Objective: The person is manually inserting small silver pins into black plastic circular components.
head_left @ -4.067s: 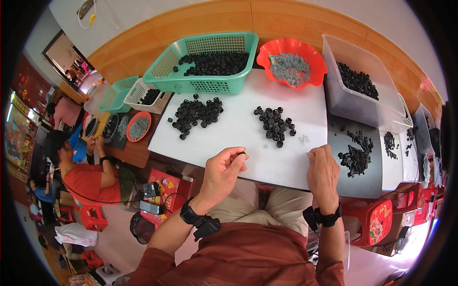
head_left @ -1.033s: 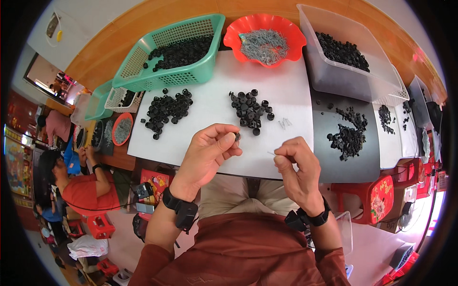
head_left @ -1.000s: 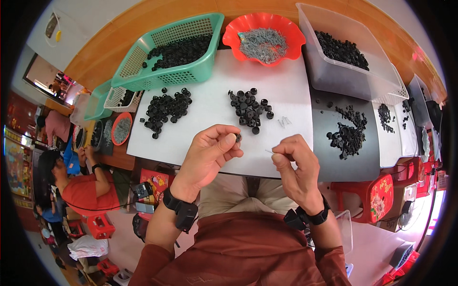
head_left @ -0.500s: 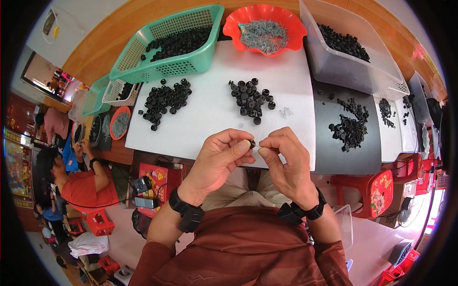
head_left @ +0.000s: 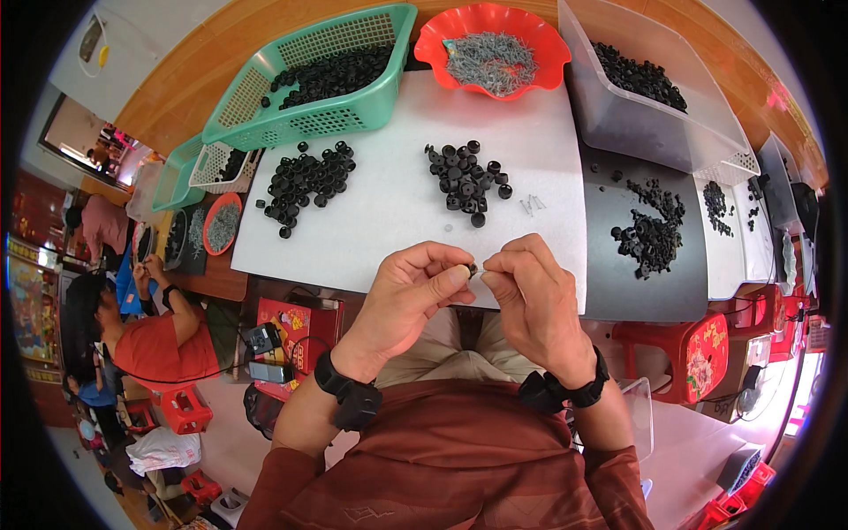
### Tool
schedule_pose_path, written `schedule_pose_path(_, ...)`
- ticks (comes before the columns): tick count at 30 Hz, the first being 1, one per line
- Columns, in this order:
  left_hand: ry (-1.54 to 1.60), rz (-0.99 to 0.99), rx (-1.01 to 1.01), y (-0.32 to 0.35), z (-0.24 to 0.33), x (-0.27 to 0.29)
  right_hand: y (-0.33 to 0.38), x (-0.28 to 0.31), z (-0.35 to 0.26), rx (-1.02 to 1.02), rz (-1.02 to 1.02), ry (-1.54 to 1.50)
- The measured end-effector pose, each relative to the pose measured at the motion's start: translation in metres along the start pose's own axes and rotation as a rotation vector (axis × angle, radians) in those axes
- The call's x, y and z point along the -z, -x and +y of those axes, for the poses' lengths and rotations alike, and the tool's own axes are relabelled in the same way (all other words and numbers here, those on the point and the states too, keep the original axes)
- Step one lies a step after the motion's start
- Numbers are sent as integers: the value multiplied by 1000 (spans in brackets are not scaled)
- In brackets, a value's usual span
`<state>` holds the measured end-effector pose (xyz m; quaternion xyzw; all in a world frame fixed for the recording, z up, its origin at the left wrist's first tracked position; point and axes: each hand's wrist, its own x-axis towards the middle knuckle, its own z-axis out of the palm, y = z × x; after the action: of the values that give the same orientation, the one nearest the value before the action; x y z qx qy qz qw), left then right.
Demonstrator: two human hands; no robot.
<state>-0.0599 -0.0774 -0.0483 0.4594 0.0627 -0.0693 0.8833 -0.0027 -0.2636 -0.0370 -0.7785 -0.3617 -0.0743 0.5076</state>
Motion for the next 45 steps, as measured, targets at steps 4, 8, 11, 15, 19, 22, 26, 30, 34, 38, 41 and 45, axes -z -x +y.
schedule_pose_path(4,-13,15,1,0,-1,-2,-2,3,-2,-3,-9,-3)
schedule_pose_path(8,19,31,8,1,-3,-5,-1,1,-4,-16,-8,-24)
schedule_pose_path(11,16,47,20,1,-7,-7,1,-1,-4,-31,12,-64)
schedule_pose_path(15,43,57,17,5,-9,-10,3,-4,-2,-51,32,-173)
schedule_pose_path(19,94,64,33,8,-10,-12,8,-7,-1,-217,39,-413)
schedule_pose_path(22,102,63,35,9,-11,-12,11,-9,2,-209,40,-378)
schedule_pose_path(26,96,71,31,9,-13,-10,14,-13,3,-193,65,-365)
schedule_pose_path(30,97,70,30,10,-14,-11,14,-14,3,-185,72,-359)
schedule_pose_path(34,116,52,23,10,-13,-13,17,-17,2,-160,78,-342)
schedule_pose_path(38,130,36,15,11,-14,-13,17,-14,1,-109,70,-228)
schedule_pose_path(41,116,40,7,11,-13,-15,19,-17,3,-134,88,-255)
schedule_pose_path(45,102,65,6,12,-14,-15,17,-19,4,6,146,-128)
